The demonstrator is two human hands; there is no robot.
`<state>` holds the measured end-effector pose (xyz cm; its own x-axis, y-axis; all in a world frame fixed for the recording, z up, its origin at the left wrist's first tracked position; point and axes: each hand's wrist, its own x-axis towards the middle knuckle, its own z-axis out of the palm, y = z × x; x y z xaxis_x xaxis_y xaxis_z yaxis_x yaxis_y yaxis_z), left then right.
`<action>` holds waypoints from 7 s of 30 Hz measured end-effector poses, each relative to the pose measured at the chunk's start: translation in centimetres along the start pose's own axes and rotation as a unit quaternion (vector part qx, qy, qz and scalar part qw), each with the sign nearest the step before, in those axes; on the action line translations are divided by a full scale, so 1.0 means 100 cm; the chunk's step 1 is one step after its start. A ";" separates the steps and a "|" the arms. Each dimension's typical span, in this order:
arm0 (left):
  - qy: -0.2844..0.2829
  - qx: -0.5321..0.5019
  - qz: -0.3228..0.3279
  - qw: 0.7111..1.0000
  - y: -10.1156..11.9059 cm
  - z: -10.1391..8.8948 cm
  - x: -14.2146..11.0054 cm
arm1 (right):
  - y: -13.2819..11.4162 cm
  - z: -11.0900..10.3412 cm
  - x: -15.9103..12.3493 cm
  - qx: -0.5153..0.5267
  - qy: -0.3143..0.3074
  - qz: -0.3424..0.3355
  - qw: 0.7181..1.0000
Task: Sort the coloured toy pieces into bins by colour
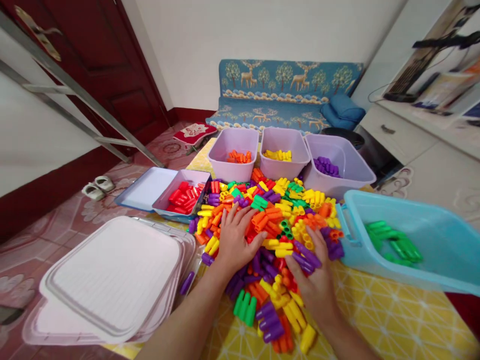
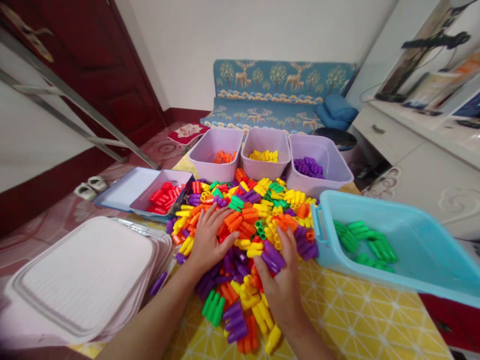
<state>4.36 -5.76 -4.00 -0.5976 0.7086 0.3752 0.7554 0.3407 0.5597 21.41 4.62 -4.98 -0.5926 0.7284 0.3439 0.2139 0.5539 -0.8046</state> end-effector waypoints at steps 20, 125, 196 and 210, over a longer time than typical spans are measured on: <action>0.046 -0.023 -0.021 0.998 -0.008 0.007 0.004 | 0.025 0.006 0.076 0.066 -0.090 -0.111 0.987; 0.054 -0.046 -0.011 0.997 -0.013 0.010 0.003 | 0.034 0.018 0.070 0.050 0.013 -0.127 0.991; -0.082 -0.280 0.096 0.952 0.000 0.027 0.090 | 0.012 0.033 0.115 -0.059 -0.008 -0.197 0.979; -0.068 -0.205 0.116 0.970 -0.002 0.034 0.092 | 0.002 -0.020 0.130 0.437 0.298 -0.004 0.849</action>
<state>-0.38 2.77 -3.23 -0.3634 0.8207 0.4408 0.6783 -0.0913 0.7291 15.24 15.00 0.34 -0.0382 0.9446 0.3261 -0.5999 0.2393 -0.7635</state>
